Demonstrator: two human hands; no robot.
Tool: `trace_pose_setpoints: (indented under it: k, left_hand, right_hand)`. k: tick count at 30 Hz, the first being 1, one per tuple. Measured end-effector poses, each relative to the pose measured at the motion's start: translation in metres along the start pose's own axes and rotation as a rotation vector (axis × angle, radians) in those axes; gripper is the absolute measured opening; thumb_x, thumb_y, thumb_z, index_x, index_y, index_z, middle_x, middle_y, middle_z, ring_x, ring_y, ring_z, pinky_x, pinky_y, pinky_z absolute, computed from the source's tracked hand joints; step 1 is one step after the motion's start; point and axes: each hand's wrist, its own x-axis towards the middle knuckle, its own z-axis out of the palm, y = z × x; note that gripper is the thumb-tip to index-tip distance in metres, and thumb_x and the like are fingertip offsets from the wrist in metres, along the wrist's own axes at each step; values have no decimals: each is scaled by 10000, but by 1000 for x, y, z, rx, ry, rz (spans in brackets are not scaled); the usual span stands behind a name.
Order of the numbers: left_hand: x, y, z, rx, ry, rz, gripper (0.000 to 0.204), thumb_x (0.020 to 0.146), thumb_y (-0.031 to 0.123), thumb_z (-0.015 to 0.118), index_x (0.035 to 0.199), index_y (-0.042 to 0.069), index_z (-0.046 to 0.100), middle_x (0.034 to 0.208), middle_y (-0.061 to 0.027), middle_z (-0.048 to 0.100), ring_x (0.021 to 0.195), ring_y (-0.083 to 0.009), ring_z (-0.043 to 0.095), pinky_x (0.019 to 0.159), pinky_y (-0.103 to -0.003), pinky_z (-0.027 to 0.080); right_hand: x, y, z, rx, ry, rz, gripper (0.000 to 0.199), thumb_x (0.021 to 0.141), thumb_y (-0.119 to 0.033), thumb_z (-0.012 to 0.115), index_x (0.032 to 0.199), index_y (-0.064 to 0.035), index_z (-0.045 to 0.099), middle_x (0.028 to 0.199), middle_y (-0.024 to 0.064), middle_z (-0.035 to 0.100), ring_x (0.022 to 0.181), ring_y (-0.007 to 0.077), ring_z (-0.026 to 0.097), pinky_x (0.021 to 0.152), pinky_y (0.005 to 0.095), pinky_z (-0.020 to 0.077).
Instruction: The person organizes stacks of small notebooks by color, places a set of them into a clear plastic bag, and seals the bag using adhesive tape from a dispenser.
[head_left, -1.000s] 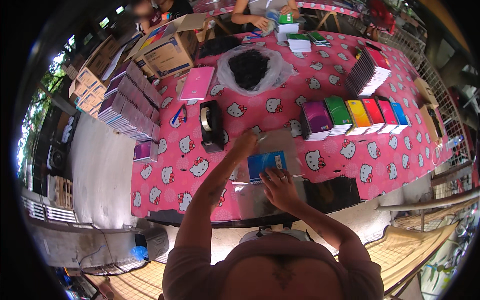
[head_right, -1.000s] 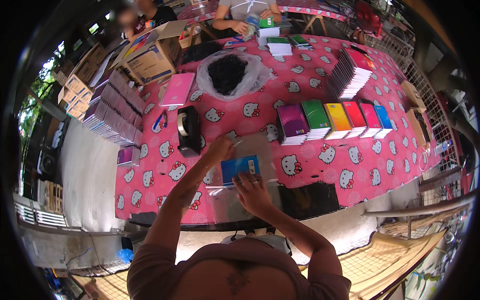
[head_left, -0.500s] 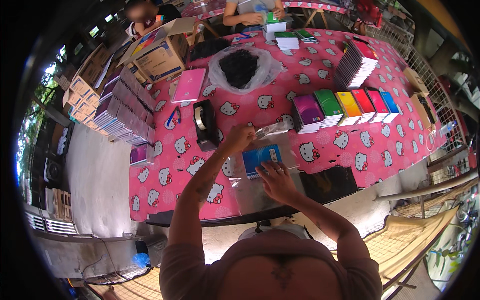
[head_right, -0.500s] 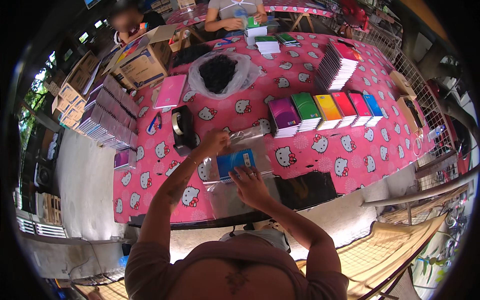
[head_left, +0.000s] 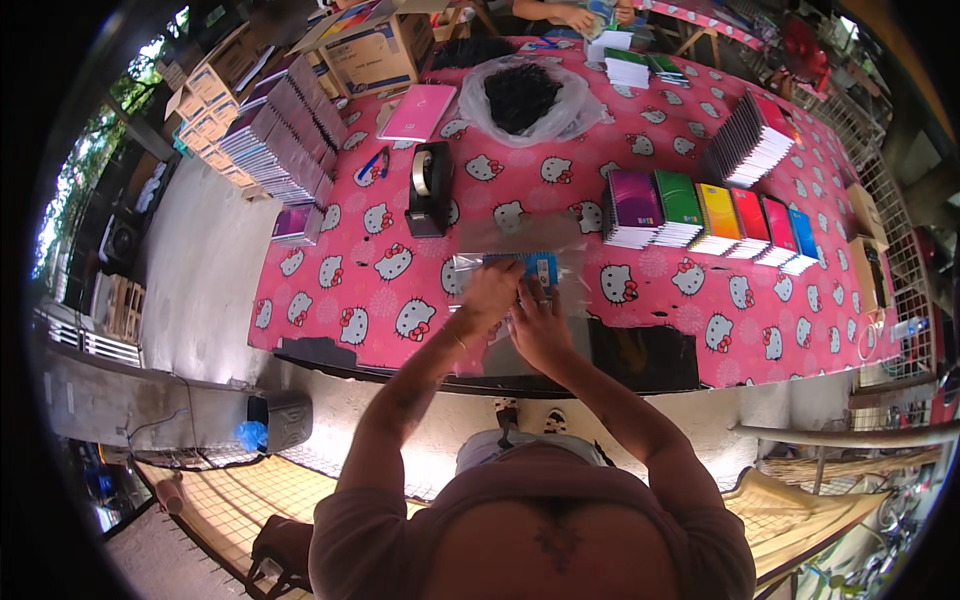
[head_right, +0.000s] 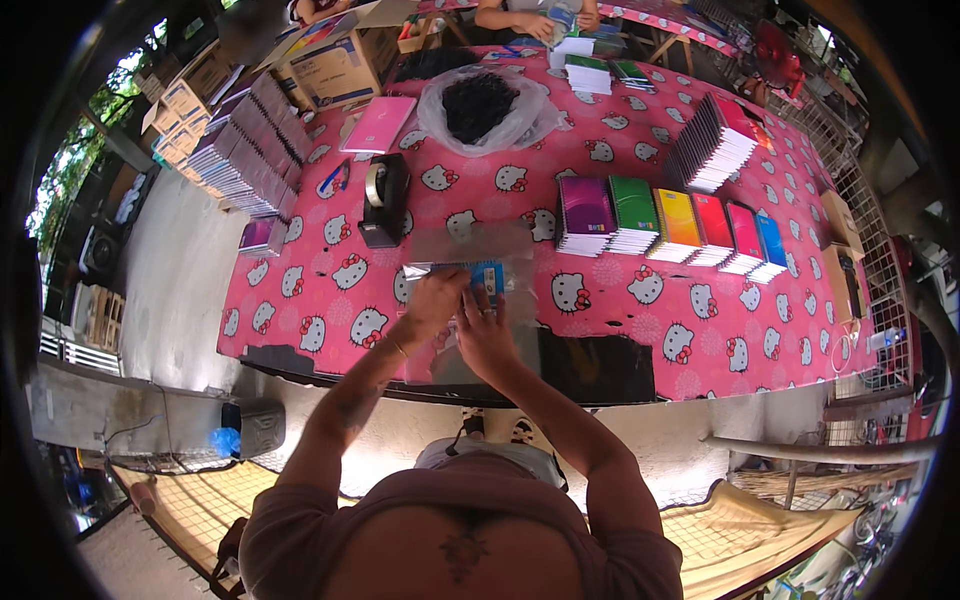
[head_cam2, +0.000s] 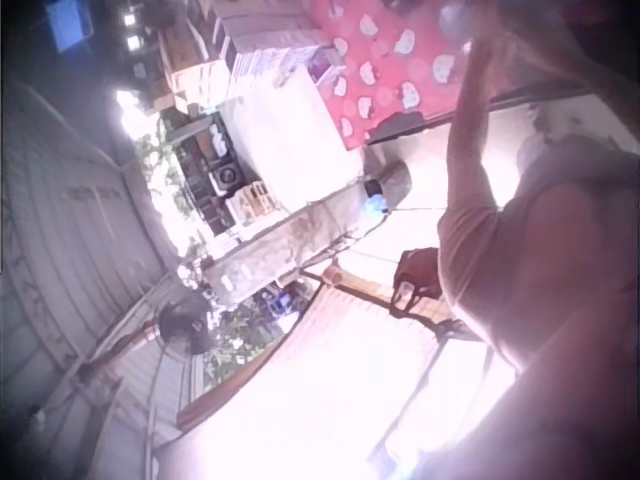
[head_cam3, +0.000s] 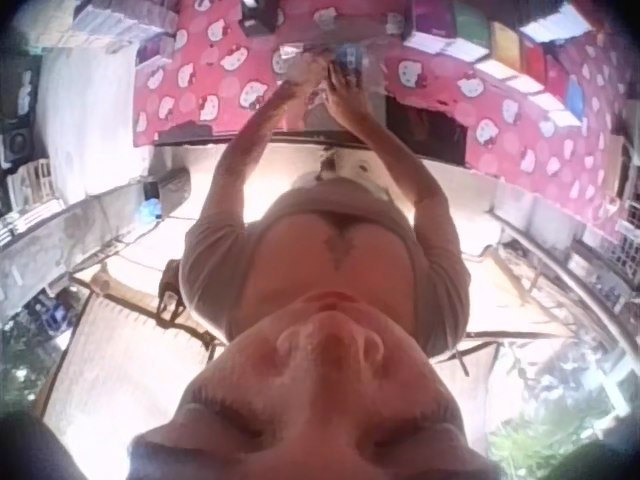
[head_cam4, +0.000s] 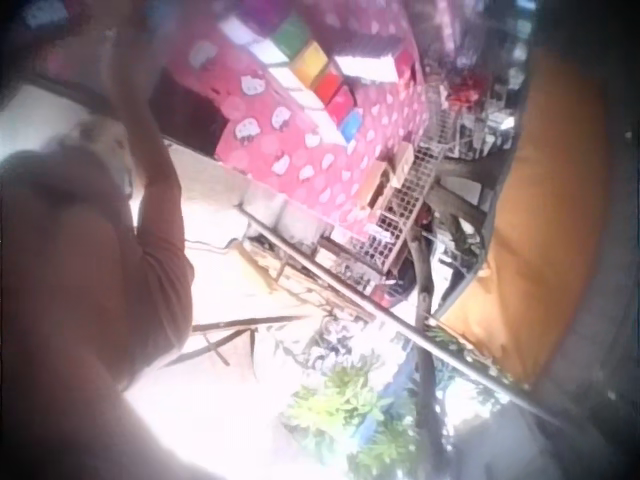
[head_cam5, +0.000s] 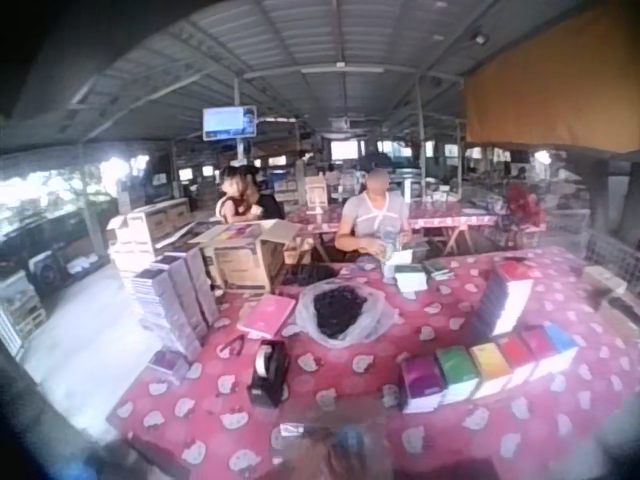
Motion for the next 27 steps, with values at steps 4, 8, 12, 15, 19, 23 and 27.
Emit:
trace_pose_setpoints:
  k: [4,8,12,15,19,23,27]
  left_hand:
    - [-12,15,4,-34,97,-138,95,808,71,638,902,72,652,851,-99,666,767,-353,689,642,-430,573]
    - [-16,15,-3,-231,21,-270,189,816,57,605,999,53,652,977,-133,688,827,-368,684,674,-430,579]
    - [-22,19,17,38,62,-10,377,813,76,569,1166,-56,588,1211,-236,616,1149,-382,596,985,-462,496]
    - [-43,15,16,185,60,-59,415,815,63,555,1212,-58,567,1266,-237,578,1206,-395,552,1049,-470,448]
    - [-21,22,12,84,-1,63,426,801,35,562,1213,-72,555,1271,-231,566,1211,-392,545,1052,-463,446]
    - [-35,10,3,45,14,27,430,780,34,587,1195,-76,562,1258,-232,568,1219,-389,541,1059,-461,439]
    - [-27,13,-1,-54,-45,42,415,833,79,596,1223,-60,565,1266,-236,574,1235,-392,535,1046,-449,448]
  right_hand:
    - [0,2,11,79,-24,-11,492,800,-176,695,1258,-34,589,1430,190,455,1359,376,431,1084,603,328]
    - [8,18,12,490,-36,127,617,807,-155,697,1360,4,474,1433,229,418,1337,430,422,1071,597,347]
    - [15,72,19,500,47,195,559,820,-56,668,1343,-19,475,1495,266,296,1305,473,402,1039,522,395]
    - [66,70,-37,452,349,242,551,816,-19,660,1337,-69,489,1476,274,321,1254,486,429,995,466,443]
    - [25,167,-6,655,-250,201,366,790,-13,681,1152,-65,665,1428,172,455,1197,349,523,952,437,459]
    - [38,65,-64,208,84,-81,430,743,-173,772,1148,-76,660,1257,82,594,1104,275,597,938,436,460]
    - [17,43,-30,41,-53,-89,508,683,-279,798,1130,-82,661,1140,56,616,1042,245,612,900,412,459]
